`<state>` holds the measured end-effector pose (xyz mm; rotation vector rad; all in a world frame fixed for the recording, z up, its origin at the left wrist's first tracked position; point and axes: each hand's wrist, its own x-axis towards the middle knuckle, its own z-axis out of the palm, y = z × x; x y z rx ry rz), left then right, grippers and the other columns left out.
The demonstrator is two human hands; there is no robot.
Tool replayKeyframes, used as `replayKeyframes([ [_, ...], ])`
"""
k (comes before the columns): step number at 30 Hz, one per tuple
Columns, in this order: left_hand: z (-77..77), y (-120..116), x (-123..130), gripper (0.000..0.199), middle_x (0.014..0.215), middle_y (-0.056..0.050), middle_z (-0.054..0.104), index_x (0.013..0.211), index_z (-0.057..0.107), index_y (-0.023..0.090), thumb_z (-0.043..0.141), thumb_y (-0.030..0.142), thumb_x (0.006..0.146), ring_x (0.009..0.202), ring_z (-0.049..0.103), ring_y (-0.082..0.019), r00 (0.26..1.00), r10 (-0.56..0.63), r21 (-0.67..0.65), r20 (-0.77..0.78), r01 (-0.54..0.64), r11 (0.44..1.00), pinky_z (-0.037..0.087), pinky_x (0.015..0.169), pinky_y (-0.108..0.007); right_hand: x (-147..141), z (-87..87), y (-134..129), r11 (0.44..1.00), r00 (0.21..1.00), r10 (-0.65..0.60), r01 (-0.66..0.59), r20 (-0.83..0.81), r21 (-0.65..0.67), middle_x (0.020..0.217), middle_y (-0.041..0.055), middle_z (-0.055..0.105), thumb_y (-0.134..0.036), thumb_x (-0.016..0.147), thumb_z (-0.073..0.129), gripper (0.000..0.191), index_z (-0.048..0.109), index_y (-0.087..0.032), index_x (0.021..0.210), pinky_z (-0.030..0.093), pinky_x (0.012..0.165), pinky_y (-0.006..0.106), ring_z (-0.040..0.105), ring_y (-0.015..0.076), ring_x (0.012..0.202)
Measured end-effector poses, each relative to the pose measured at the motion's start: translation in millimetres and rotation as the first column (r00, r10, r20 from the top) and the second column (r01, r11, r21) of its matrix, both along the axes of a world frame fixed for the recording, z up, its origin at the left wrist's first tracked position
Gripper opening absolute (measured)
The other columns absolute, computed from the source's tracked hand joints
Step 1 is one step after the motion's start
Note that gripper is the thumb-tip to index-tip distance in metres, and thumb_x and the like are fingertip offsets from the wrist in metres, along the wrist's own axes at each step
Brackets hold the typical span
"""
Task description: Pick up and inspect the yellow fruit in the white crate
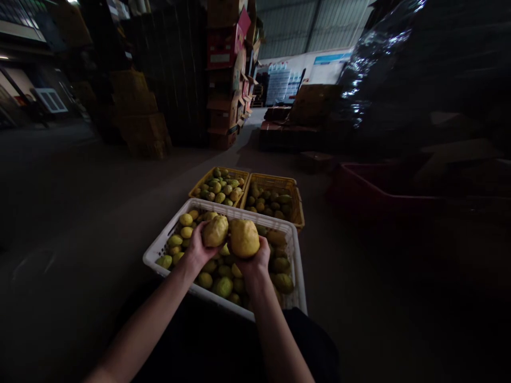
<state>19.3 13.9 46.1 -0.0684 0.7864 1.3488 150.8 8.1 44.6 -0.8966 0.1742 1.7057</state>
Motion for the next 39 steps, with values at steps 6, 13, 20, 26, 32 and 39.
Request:
replayKeyframes([
  [6,4.4,-1,-3,0.031,0.074,-0.007,0.071,0.108,0.07,0.011,0.051,0.029,0.09,0.064,0.068,-0.022,0.996,-0.056,-0.041,0.067,0.059,0.997,0.056,0.064,-0.032,3,-7.8,4,0.994,0.997,0.005,0.004,-0.083,0.109,0.083,0.0086,0.077,-0.033,0.084,0.049,0.029,0.066,-0.022,0.104,0.064,0.066,0.043,0.073,0.0253,0.071],
  [13,13.0,-5,1,0.035,0.074,-0.009,0.072,0.111,0.069,0.011,0.047,0.029,0.09,0.062,0.069,-0.022,0.993,-0.074,0.012,0.089,0.073,0.997,0.054,0.059,-0.031,-1,-3.1,3,0.995,0.994,-0.032,0.042,-0.107,0.093,0.078,0.0061,0.077,-0.037,0.085,0.048,0.027,0.068,-0.023,0.096,0.064,0.069,0.046,0.073,0.0246,0.069],
  [20,7.2,-3,0,0.034,0.075,-0.008,0.072,0.11,0.07,0.012,0.052,0.03,0.087,0.072,0.07,-0.024,0.998,-0.033,-0.021,0.048,0.035,0.999,0.056,0.071,-0.034,-1,2.3,0,0.989,0.993,0.009,0.008,-0.118,0.148,0.078,0.0091,0.078,-0.03,0.083,0.052,0.024,0.071,-0.019,0.091,0.064,0.078,0.047,0.074,0.0244,0.068],
  [26,7.7,-4,4,0.012,0.069,-0.003,0.069,0.084,0.069,0.018,0.058,0.023,0.085,0.064,0.066,-0.018,0.995,0.095,-0.004,-0.04,-0.095,0.995,0.051,0.065,-0.027,-1,-0.2,-2,0.983,0.997,0.026,-0.013,-0.069,0.182,0.072,0.0052,0.078,-0.025,0.082,0.057,0.016,0.072,-0.019,0.084,0.064,0.081,0.044,0.073,0.022,0.064],
  [32,5.9,-3,5,0.007,0.067,-0.001,0.069,0.079,0.065,0.021,0.062,0.027,0.082,0.063,0.067,-0.018,0.994,0.1,0.029,-0.041,-0.098,0.995,0.051,0.062,-0.026,0,-0.1,1,0.983,1.0,0.026,-0.027,0.01,0.182,0.067,0.003,0.076,-0.025,0.085,0.056,0.018,0.072,-0.019,0.082,0.064,0.081,0.041,0.072,0.02,0.059],
  [39,2.3,-2,2,0.016,0.066,-0.003,0.072,0.088,0.069,0.019,0.054,0.024,0.087,0.062,0.069,-0.018,0.999,0.041,0.08,0.014,-0.042,0.996,0.054,0.063,-0.027,2,-3.3,2,0.968,0.999,0.041,-0.042,0.007,0.247,0.071,0.005,0.078,-0.024,0.084,0.056,0.019,0.073,-0.017,0.083,0.065,0.08,0.04,0.073,0.0211,0.063],
])
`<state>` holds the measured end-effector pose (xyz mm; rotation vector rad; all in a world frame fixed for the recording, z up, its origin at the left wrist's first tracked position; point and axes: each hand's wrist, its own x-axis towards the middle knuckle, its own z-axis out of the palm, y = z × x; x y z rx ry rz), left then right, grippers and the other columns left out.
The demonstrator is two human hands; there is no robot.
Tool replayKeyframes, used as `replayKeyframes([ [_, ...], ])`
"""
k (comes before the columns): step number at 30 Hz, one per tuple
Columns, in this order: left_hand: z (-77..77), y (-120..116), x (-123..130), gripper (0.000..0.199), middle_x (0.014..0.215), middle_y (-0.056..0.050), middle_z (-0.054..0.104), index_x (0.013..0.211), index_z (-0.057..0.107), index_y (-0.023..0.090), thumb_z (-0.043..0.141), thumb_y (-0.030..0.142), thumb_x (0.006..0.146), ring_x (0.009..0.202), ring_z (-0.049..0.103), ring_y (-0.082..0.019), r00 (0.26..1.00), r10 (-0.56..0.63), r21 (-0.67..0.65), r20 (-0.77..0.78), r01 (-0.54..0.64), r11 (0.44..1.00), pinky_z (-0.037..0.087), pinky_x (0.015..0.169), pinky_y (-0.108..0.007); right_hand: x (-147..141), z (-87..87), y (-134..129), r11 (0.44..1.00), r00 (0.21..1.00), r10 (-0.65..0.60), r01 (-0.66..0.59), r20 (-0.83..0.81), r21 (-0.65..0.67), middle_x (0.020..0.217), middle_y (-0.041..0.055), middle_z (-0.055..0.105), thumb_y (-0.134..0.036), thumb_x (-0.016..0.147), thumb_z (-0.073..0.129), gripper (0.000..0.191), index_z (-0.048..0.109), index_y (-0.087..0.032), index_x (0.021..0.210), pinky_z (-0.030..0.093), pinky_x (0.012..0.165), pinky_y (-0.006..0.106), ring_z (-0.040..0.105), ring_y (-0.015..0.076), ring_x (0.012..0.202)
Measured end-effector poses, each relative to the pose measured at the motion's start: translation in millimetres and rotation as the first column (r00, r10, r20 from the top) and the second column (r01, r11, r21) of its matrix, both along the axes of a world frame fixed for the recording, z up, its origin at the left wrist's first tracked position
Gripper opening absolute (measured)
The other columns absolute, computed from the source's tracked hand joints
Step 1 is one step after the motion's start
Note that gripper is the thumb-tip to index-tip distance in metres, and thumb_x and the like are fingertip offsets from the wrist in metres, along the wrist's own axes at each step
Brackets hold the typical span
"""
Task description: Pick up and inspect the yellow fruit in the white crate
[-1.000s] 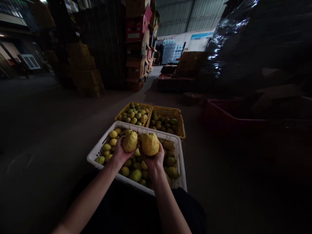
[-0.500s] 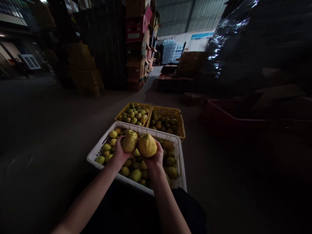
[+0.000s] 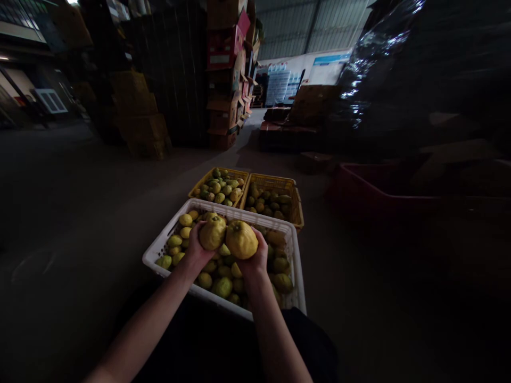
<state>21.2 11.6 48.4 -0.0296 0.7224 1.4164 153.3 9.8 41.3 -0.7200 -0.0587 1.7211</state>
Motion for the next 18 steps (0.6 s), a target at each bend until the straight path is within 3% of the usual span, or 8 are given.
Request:
replayKeyframes([
  [8,-3.7,1,-4,0.017,0.071,-0.004,0.073,0.094,0.071,0.018,0.059,0.025,0.084,0.075,0.073,-0.023,0.999,-0.053,-0.011,0.01,0.053,0.999,0.056,0.072,-0.03,2,-24.4,11,0.997,1.0,-0.009,0.01,-0.016,0.073,0.075,0.0059,0.08,-0.025,0.082,0.059,0.018,0.074,-0.017,0.085,0.065,0.079,0.043,0.075,0.0232,0.066],
  [13,-1.6,0,-2,0.017,0.067,-0.002,0.071,0.093,0.069,0.019,0.056,0.027,0.085,0.071,0.072,-0.022,0.999,-0.047,-0.032,-0.004,0.047,0.998,0.057,0.07,-0.031,1,-38.6,17,0.995,0.999,-0.023,0.026,-0.036,0.092,0.078,0.0061,0.08,-0.026,0.081,0.06,0.019,0.075,-0.017,0.087,0.065,0.079,0.041,0.076,0.0231,0.068],
  [18,0.4,-1,0,0.016,0.065,-0.003,0.071,0.09,0.069,0.019,0.056,0.026,0.087,0.066,0.071,-0.021,0.999,-0.031,-0.035,0.007,0.032,0.999,0.057,0.07,-0.031,2,-41.1,19,0.997,0.999,-0.036,0.038,-0.024,0.071,0.078,0.0067,0.08,-0.026,0.081,0.059,0.02,0.075,-0.016,0.088,0.066,0.078,0.04,0.076,0.0225,0.068],
])
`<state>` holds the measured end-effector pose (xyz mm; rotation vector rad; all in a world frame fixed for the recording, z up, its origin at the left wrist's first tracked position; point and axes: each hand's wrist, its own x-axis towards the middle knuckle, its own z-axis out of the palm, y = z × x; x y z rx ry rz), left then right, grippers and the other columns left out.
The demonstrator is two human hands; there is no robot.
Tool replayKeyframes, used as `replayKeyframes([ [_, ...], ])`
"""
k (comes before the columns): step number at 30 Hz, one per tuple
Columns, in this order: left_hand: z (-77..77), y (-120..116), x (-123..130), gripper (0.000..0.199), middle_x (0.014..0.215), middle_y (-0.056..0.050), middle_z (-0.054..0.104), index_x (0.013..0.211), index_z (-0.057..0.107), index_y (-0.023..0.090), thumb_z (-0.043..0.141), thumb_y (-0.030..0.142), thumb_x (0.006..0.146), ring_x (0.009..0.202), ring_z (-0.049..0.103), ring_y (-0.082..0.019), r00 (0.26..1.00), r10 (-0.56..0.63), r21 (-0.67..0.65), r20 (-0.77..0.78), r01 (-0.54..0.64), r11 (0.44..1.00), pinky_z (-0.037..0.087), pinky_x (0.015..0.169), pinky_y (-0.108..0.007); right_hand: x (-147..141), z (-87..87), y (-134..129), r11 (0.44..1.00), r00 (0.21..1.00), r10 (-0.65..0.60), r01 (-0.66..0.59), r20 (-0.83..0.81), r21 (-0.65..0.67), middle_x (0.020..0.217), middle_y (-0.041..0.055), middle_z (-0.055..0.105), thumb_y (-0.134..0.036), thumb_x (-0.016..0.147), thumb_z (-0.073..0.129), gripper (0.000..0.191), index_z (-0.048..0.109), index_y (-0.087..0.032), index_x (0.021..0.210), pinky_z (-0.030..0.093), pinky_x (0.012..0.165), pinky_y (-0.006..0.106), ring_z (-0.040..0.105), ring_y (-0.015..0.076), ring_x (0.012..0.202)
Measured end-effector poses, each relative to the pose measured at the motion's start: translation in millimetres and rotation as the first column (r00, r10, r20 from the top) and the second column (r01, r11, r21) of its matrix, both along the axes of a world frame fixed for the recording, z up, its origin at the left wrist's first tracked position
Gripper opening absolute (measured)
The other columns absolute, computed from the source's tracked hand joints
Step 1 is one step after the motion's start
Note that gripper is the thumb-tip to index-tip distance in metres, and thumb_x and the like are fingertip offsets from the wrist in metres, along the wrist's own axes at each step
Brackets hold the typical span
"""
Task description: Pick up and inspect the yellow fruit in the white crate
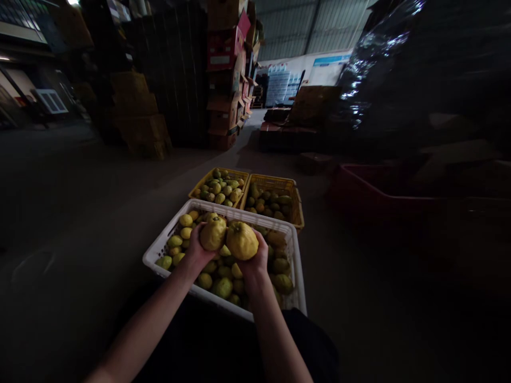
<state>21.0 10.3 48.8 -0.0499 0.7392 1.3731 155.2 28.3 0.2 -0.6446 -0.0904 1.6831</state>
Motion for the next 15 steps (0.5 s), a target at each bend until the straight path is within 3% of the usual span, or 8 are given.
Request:
replayKeyframes([
  [8,12.2,-2,3,0.019,0.067,-0.002,0.071,0.096,0.071,0.019,0.053,0.023,0.091,0.061,0.068,-0.018,0.999,0.032,-0.042,0.036,-0.03,0.999,0.053,0.063,-0.026,-2,21.7,-8,0.996,1.0,-0.016,0.016,-0.004,-0.09,0.076,0.0044,0.079,-0.025,0.085,0.054,0.022,0.074,-0.019,0.091,0.065,0.079,0.043,0.075,0.0223,0.067],
  [15,4.2,5,2,0.03,0.097,-0.006,0.077,0.113,0.072,0.021,0.05,0.024,0.093,0.087,0.073,-0.023,0.995,0.086,-0.004,0.042,-0.086,0.996,0.057,0.069,-0.03,-2,29.6,-16,0.996,0.994,0.023,-0.033,-0.11,-0.083,0.081,0.0058,0.079,-0.027,0.091,0.056,0.028,0.072,-0.021,0.113,0.062,0.085,0.053,0.076,0.0256,0.078],
])
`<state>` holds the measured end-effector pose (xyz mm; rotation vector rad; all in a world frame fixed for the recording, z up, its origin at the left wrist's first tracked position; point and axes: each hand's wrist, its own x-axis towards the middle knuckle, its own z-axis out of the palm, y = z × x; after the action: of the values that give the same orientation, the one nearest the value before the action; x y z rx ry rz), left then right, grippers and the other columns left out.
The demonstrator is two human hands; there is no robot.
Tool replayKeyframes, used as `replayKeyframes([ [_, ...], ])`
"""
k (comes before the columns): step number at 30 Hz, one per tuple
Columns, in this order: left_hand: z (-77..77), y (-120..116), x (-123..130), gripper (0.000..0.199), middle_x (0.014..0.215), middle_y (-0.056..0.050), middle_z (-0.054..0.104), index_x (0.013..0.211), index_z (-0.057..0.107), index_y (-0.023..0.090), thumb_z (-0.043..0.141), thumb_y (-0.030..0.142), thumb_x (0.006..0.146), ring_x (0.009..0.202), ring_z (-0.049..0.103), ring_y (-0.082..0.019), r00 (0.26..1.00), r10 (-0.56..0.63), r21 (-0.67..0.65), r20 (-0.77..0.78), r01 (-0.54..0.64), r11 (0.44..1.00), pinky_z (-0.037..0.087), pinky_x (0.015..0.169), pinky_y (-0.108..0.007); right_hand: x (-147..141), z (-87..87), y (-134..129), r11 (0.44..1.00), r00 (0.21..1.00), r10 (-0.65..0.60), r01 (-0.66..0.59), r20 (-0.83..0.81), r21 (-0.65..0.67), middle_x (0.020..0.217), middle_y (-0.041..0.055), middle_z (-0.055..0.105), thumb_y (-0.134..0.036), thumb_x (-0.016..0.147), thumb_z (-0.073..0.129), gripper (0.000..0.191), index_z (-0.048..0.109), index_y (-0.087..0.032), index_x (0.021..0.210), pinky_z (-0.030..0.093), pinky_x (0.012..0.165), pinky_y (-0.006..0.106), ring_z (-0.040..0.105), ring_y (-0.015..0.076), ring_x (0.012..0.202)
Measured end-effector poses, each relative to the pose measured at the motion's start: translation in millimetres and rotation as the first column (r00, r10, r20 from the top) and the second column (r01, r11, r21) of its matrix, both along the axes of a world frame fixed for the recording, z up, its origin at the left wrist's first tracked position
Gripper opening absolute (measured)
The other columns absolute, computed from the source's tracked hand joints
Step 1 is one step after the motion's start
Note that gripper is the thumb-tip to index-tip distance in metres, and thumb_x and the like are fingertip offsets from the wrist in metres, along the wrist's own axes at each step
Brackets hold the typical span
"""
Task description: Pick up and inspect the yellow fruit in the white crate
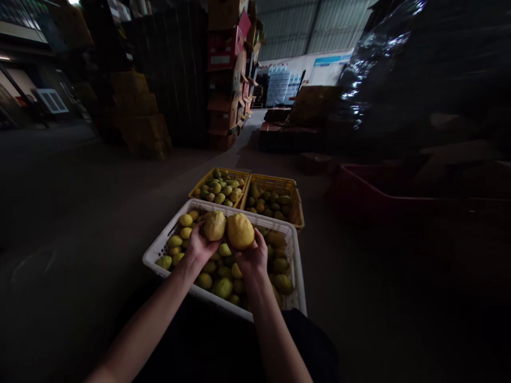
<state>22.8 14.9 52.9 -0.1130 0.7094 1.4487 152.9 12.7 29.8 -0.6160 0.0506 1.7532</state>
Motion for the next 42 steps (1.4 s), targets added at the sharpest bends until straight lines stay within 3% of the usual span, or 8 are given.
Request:
replayKeyframes([
  [4,-0.9,3,0,0.027,0.106,-0.007,0.078,0.111,0.073,0.022,0.052,0.023,0.094,0.101,0.073,-0.024,1.0,0.005,-0.026,-0.009,-0.005,1.0,0.058,0.071,-0.029,-2,2.5,-1,1.0,1.0,0.002,-0.001,0.03,-0.028,0.084,0.0063,0.08,-0.029,0.096,0.05,0.03,0.071,-0.021,0.115,0.063,0.084,0.052,0.075,0.0243,0.075],
  [8,5.6,1,2,0.024,0.106,-0.007,0.079,0.109,0.073,0.017,0.052,0.02,0.097,0.105,0.073,-0.02,1.0,-0.003,0.04,-0.006,0.003,0.999,0.059,0.079,-0.025,-1,4.2,-1,0.999,1.0,0.009,-0.009,0.0,0.038,0.087,0.0059,0.08,-0.028,0.095,0.051,0.029,0.072,-0.022,0.114,0.063,0.084,0.05,0.075,0.023,0.076],
  [17,14.6,-4,7,0.025,0.087,-0.004,0.078,0.114,0.071,0.014,0.056,0.022,0.097,0.089,0.075,-0.018,1.0,-0.004,0.134,-0.026,0.008,0.991,0.059,0.09,-0.025,-8,8.6,-8,0.985,0.996,-0.058,0.068,-0.068,0.157,0.09,0.0038,0.081,-0.029,0.092,0.059,0.032,0.069,-0.022,0.122,0.063,0.088,0.042,0.077,0.0221,0.084],
  [23,12.4,-6,3,0.026,0.087,-0.003,0.076,0.112,0.07,0.017,0.049,0.028,0.1,0.097,0.073,-0.019,0.997,0.044,0.084,-0.059,-0.039,0.996,0.058,0.094,-0.028,-9,11.5,-9,0.961,0.987,-0.077,0.036,0.141,0.273,0.097,0.0025,0.079,-0.017,0.082,0.063,0.035,0.068,-0.024,0.116,0.064,0.071,0.031,0.077,0.0199,0.086],
  [28,12.1,-9,2,0.035,0.1,-0.005,0.078,0.118,0.069,0.018,0.039,0.024,0.101,0.108,0.071,-0.02,0.992,0.063,0.126,-0.111,-0.048,0.991,0.055,0.096,-0.028,-8,10.4,-7,0.911,0.912,-0.222,0.069,0.344,0.406,0.101,-0.0043,0.075,-0.012,0.072,0.075,0.036,0.068,-0.03,0.103,0.061,0.061,0.022,0.073,0.0158,0.084],
  [33,5.7,-7,4,0.036,0.114,-0.004,0.076,0.113,0.072,0.02,0.044,0.014,0.091,0.121,0.065,-0.019,0.966,0.129,0.294,-0.224,-0.059,0.954,0.05,0.103,-0.026,-11,11.5,-10,0.873,0.8,-0.378,0.141,0.465,0.467,0.098,-0.003,0.073,-0.023,0.062,0.085,0.048,0.068,-0.027,0.106,0.057,0.064,0.021,0.068,0.0159,0.084],
  [38,-12.1,-3,1,0.037,0.128,-0.001,0.072,0.112,0.073,0.024,0.053,0.016,0.082,0.134,0.056,-0.021,0.851,0.254,0.449,-0.46,-0.024,0.893,0.04,0.115,-0.03,-12,10.3,-13,0.856,0.673,-0.441,0.117,0.594,0.503,0.105,0.0004,0.07,-0.03,0.058,0.088,0.054,0.067,-0.026,0.108,0.056,0.075,0.029,0.065,0.0203,0.093],
  [42,-16.1,-1,0,0.04,0.131,-0.002,0.071,0.115,0.073,0.024,0.053,0.02,0.081,0.137,0.053,-0.023,0.804,0.266,0.46,-0.531,0.01,0.888,0.035,0.119,-0.035,-10,8.8,-13,0.853,0.606,-0.45,0.075,0.656,0.516,0.109,0.0014,0.069,-0.037,0.059,0.088,0.059,0.065,-0.026,0.112,0.055,0.083,0.035,0.064,0.0236,0.099],
])
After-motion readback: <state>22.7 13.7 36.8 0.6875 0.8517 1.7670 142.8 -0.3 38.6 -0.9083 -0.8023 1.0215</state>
